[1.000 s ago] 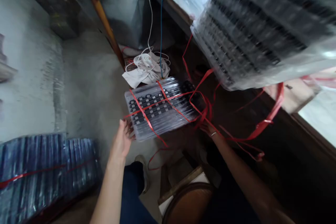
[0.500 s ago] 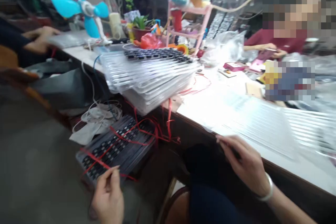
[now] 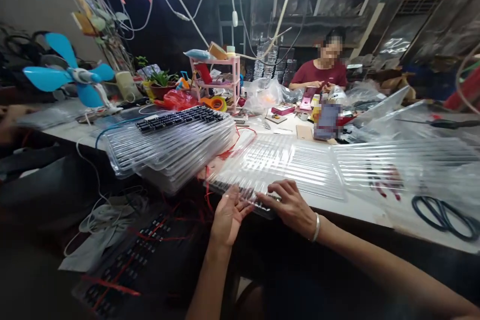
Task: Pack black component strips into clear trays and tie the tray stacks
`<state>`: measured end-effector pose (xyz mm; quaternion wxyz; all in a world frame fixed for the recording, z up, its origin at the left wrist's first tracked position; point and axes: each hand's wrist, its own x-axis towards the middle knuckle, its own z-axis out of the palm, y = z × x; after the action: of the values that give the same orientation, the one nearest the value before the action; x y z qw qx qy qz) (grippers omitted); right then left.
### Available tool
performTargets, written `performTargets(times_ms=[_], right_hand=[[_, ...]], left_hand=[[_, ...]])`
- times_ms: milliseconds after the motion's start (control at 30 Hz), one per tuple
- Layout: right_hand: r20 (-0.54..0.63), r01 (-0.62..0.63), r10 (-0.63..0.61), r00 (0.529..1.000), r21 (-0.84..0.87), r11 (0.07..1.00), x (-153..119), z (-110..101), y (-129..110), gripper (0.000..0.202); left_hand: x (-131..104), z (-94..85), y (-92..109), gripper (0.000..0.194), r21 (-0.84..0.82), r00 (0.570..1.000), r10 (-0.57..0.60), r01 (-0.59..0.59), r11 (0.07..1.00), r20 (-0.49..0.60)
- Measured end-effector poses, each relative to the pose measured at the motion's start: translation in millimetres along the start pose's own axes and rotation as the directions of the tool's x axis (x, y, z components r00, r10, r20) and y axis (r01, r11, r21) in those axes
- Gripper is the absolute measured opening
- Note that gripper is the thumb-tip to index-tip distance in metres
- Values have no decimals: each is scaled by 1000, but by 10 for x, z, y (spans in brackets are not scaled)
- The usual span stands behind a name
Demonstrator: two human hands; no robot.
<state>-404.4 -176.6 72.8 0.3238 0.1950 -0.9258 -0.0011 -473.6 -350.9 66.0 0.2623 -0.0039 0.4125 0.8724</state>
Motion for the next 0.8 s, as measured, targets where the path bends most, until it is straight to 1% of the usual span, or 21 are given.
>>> performTargets(times_ms=[33, 67, 100, 133, 200, 267, 300, 333, 367, 433, 500, 567, 667, 733, 767, 800], right_hand=[[26, -8, 8, 1000, 4, 1000, -99, -78, 37, 41], [50, -47, 48, 998, -15, 999, -206, -151, 97, 43], [68, -117, 120, 990, -59, 991, -322, -222, 181, 45], [82, -202, 212, 974, -123, 972, -446, -291, 285, 47], [124, -340, 383, 915, -272, 900, -710, -418, 527, 49], [197, -383, 481, 854, -388, 838, -966, -517, 763, 54], [228, -380, 501, 835, -422, 824, -1076, -551, 864, 57], [244, -372, 507, 827, -439, 818, -1170, -574, 953, 60], [246, -362, 499, 831, -443, 820, -1244, -588, 1030, 60], [232, -333, 456, 859, -424, 842, -1332, -592, 1157, 55], [230, -288, 390, 892, -378, 880, -1354, -580, 1247, 44], [225, -257, 339, 914, -326, 910, -1333, -569, 1273, 38], [187, -237, 277, 943, -210, 949, -1260, -577, 1135, 31], [160, -209, 219, 963, -76, 975, -1218, -610, 990, 30], [126, -224, 222, 967, 3, 975, -1215, -639, 943, 29], [69, -279, 274, 959, 78, 957, -1237, -678, 933, 28]], left_hand=[[3, 58, -27, 39, 5, 999, 31, -31, 999, -8], [4, 112, -54, 40, 19, 998, 67, -67, 998, -17], [4, 163, -73, 42, 38, 995, 96, -95, 995, -21], [4, 212, -83, 44, 59, 994, 110, -110, 992, -12], [8, 315, -70, 46, 94, 994, 109, -111, 989, 29], [25, 435, -30, 48, 111, 991, 110, -117, 987, 71], [39, 502, -7, 47, 111, 990, 112, -122, 986, 90], [56, 570, 12, 44, 108, 988, 111, -123, 987, 107], [77, 636, 28, 41, 102, 987, 104, -117, 988, 119], [129, 753, 45, 34, 83, 989, 80, -91, 992, 125], [191, 846, 50, 28, 65, 993, 53, -60, 996, 107], [257, 939, 41, 27, 64, 994, 27, -33, 997, 104], [363, 1163, -24, 30, 109, 982, -29, 8, 994, 188], [436, 1396, -123, 32, 151, 960, -77, 37, 988, 268], [471, 1530, -189, 32, 166, 949, -99, 51, 985, 299], [505, 1666, -261, 32, 174, 939, -118, 64, 983, 323]])
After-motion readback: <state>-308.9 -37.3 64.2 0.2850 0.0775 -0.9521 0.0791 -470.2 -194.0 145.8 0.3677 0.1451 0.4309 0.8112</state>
